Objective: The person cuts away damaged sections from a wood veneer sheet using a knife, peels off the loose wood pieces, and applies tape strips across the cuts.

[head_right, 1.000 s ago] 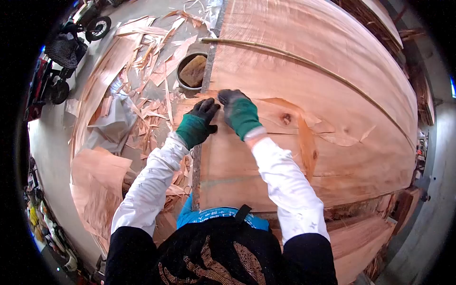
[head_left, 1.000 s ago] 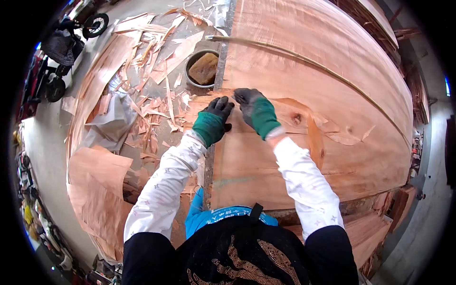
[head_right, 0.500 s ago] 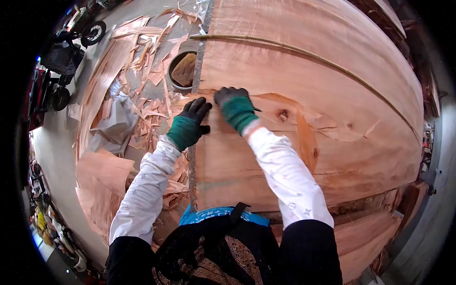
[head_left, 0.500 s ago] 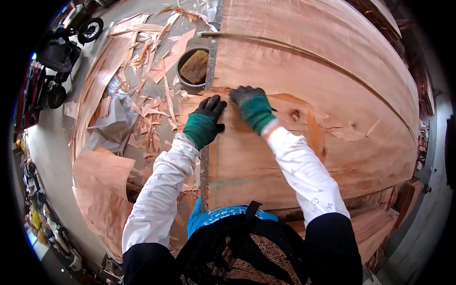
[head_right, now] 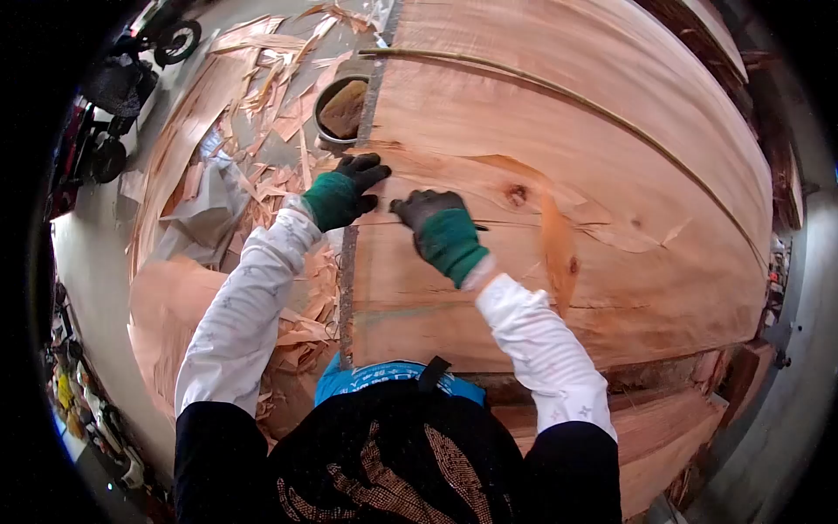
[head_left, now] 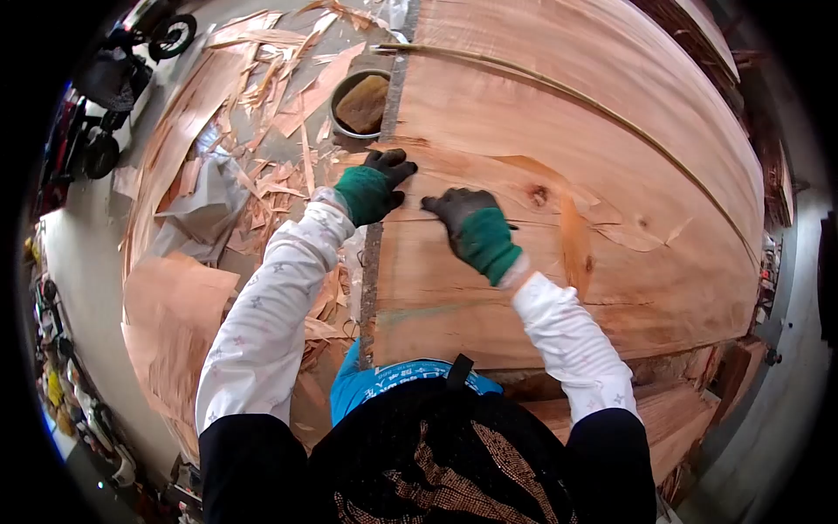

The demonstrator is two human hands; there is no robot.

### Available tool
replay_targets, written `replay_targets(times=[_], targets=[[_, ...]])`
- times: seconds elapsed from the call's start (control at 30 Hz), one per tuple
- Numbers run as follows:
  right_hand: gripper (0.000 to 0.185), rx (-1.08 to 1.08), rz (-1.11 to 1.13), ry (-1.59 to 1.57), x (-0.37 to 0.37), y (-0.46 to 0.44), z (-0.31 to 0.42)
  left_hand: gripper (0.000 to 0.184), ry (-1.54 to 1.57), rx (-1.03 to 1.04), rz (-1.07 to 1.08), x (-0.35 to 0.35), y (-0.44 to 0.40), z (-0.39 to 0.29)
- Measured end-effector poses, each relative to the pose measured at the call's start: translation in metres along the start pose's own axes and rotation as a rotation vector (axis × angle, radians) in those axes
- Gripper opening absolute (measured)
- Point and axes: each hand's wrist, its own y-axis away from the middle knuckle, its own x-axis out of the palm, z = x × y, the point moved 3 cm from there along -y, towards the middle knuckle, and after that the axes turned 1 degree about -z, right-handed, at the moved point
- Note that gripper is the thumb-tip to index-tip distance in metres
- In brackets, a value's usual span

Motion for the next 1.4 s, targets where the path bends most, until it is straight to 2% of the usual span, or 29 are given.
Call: replay_targets(times=[0.1, 0.23, 0.3, 0.5, 0.53, 0.63, 0.67, 0.83, 0.9, 1.0, 1.1, 1.23, 1.27, 1.37, 1.4], targets=[[0.032, -0.151, 0.092, 0.047, 0.034, -0.018, 0.020, 0.067, -0.004, 0.028, 0.010, 0.001, 0.000, 0.004], [0.029, -0.155, 0.048, 0.001, 0.044, -0.027, 0.026, 0.074, -0.078, 0.022, 0.019, 0.009, -0.003, 0.008], [0.027, -0.167, 0.087, 0.031, 0.043, -0.028, 0.027, 0.073, -0.073, 0.003, -0.002, 0.013, -0.004, 0.008], [0.028, -0.248, 0.021, 0.067, 0.052, -0.029, 0.028, 0.067, -0.056, -0.005, -0.054, 0.010, -0.001, 0.003], [0.028, -0.230, 0.090, 0.101, 0.055, -0.030, 0.028, 0.066, -0.070, -0.010, -0.052, 0.010, -0.001, 0.002], [0.023, -0.287, 0.104, 0.071, 0.047, -0.028, 0.021, 0.067, -0.040, -0.012, -0.054, 0.006, -0.001, -0.002], [0.018, -0.298, 0.171, 0.093, 0.042, -0.026, 0.013, 0.070, -0.031, -0.023, -0.055, 0.004, 0.000, -0.003], [0.008, -0.414, 0.189, 0.138, 0.015, -0.012, -0.052, 0.073, 0.009, -0.037, -0.038, 0.006, -0.001, -0.002], [0.015, -0.310, 0.590, 0.196, -0.001, -0.019, -0.079, 0.073, 0.015, -0.041, -0.030, 0.008, 0.000, -0.001], [0.020, -0.317, 0.606, 0.222, -0.002, -0.010, -0.134, 0.073, 0.033, -0.051, -0.027, 0.008, 0.000, -0.001], [0.024, -0.334, 0.586, 0.355, -0.028, -0.002, -0.143, 0.073, 0.048, -0.046, -0.037, 0.010, -0.001, 0.000], [0.022, -0.142, 0.387, 0.242, -0.034, 0.005, -0.140, 0.074, 0.052, -0.065, -0.019, 0.012, 0.000, 0.002], [0.040, -0.003, 0.293, 0.150, -0.039, 0.011, -0.139, 0.073, 0.047, -0.056, -0.030, 0.012, 0.001, 0.002], [0.060, 0.602, 0.167, -0.214, -0.048, 0.015, -0.150, 0.075, 0.037, -0.010, -0.064, 0.014, 0.002, 0.004], [0.071, 0.661, 0.190, -0.201, -0.046, 0.018, -0.155, 0.076, -0.010, -0.044, -0.018, 0.019, -0.001, 0.008]])
